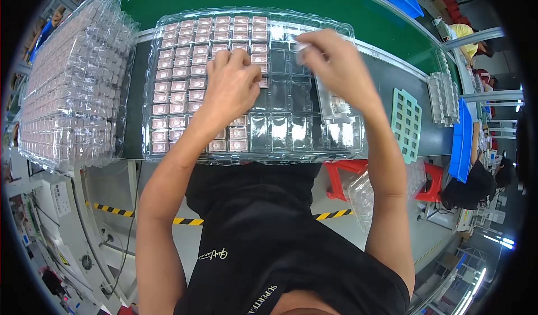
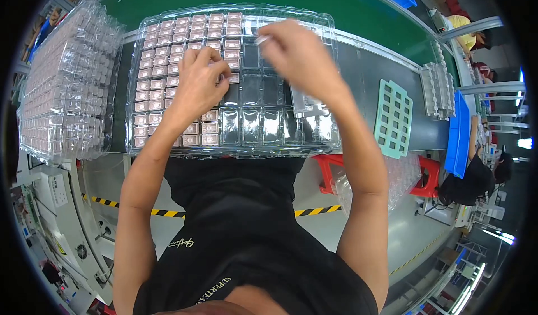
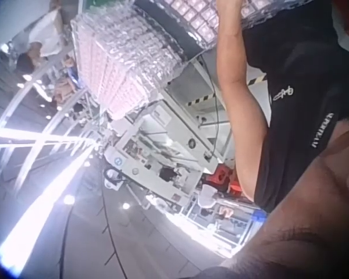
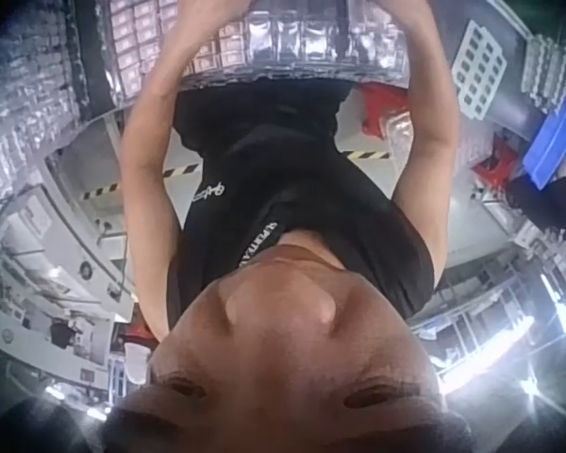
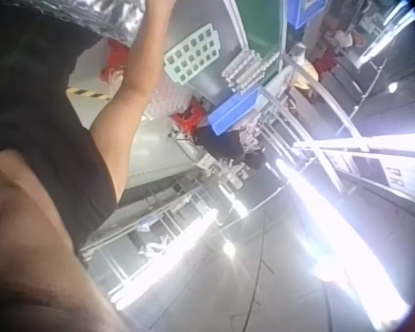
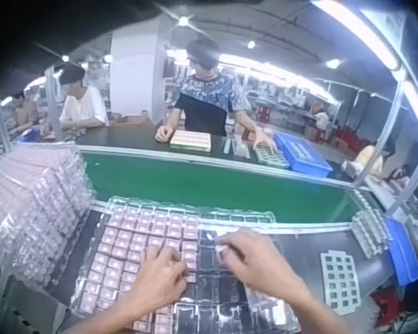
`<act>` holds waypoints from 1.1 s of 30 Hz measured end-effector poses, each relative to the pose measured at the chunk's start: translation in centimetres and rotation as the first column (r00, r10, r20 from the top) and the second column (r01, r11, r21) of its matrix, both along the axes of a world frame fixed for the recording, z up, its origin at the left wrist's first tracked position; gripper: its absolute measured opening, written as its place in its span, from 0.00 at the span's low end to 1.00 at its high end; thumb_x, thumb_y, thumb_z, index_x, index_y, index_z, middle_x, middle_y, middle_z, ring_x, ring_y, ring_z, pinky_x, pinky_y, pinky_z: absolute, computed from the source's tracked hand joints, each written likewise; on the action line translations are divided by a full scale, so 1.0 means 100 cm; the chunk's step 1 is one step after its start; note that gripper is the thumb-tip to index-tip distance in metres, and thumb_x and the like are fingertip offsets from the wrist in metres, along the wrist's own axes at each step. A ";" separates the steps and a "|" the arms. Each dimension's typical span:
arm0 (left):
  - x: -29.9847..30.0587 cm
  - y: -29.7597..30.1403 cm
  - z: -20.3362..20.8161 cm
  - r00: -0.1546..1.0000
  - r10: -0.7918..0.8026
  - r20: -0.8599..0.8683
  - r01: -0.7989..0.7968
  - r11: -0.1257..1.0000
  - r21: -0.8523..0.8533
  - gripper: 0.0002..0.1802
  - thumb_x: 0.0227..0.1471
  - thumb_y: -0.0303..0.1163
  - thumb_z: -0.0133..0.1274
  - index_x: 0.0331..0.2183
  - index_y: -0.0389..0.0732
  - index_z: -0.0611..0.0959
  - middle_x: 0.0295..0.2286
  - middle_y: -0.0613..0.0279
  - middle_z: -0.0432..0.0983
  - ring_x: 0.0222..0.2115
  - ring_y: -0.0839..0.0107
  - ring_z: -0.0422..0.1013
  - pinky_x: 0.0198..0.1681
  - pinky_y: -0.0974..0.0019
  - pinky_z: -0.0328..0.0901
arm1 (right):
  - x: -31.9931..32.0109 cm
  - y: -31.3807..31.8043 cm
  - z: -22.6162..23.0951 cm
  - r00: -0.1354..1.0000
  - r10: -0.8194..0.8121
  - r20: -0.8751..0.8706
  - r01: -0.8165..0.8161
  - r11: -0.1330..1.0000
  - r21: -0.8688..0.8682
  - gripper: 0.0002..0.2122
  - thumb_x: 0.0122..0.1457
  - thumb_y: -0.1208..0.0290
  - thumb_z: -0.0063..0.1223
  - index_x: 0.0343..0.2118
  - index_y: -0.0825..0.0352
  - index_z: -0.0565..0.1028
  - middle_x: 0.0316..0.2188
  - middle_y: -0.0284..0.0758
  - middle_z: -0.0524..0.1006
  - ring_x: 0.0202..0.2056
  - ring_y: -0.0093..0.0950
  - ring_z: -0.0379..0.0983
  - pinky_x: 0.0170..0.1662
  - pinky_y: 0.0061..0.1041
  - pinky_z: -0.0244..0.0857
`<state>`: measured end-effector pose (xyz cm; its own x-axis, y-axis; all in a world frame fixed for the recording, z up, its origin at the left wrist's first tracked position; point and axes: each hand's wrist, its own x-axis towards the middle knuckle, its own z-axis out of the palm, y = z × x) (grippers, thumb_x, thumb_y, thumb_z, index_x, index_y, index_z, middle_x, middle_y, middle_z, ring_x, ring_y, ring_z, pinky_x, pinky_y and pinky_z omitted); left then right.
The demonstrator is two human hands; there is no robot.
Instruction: Assembling small electronic components into plastic trays and organizing them on an assembly line.
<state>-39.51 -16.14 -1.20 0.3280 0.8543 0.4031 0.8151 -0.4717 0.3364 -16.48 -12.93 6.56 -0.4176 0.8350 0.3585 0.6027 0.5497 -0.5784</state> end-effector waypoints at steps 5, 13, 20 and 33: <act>-0.027 -0.008 0.022 0.986 0.099 0.131 -0.112 0.989 0.096 0.08 0.46 0.27 0.57 0.32 0.45 0.86 0.37 0.62 0.75 0.43 0.57 0.64 0.50 0.53 0.59 | -0.048 -0.017 -0.029 0.944 0.293 0.154 -0.297 0.955 0.004 0.08 0.60 0.71 0.56 0.41 0.67 0.78 0.34 0.42 0.77 0.37 0.43 0.77 0.40 0.39 0.71; -0.038 -0.028 0.020 0.977 0.114 0.182 -0.115 0.993 -0.009 0.07 0.49 0.28 0.57 0.33 0.45 0.86 0.39 0.62 0.74 0.43 0.55 0.63 0.49 0.52 0.59 | -0.056 -0.012 -0.035 0.860 0.352 0.369 -0.336 0.936 -0.110 0.09 0.59 0.71 0.56 0.40 0.68 0.77 0.35 0.43 0.78 0.37 0.45 0.78 0.41 0.41 0.72; -0.010 -0.027 0.012 0.994 -0.038 0.099 0.039 0.999 -0.016 0.07 0.46 0.31 0.62 0.31 0.44 0.87 0.40 0.63 0.74 0.46 0.58 0.64 0.50 0.53 0.59 | -0.011 -0.017 -0.002 0.993 0.044 0.107 -0.035 0.996 -0.086 0.10 0.58 0.70 0.60 0.41 0.68 0.79 0.36 0.42 0.81 0.35 0.39 0.79 0.40 0.34 0.72; 0.005 -0.017 0.002 0.998 -0.034 -0.055 0.038 0.997 0.062 0.05 0.45 0.34 0.63 0.24 0.44 0.88 0.35 0.65 0.72 0.41 0.61 0.64 0.43 0.54 0.57 | 0.115 -0.040 -0.064 0.766 -0.516 -0.383 0.456 0.857 -0.242 0.10 0.67 0.70 0.54 0.44 0.71 0.79 0.30 0.28 0.78 0.30 0.15 0.71 0.35 0.16 0.67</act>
<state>-38.97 -17.81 -1.03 0.3810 0.8151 0.4363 0.8134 -0.5199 0.2609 -4.94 -16.88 0.17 0.2227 0.9345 0.2777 0.4503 0.1540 -0.8795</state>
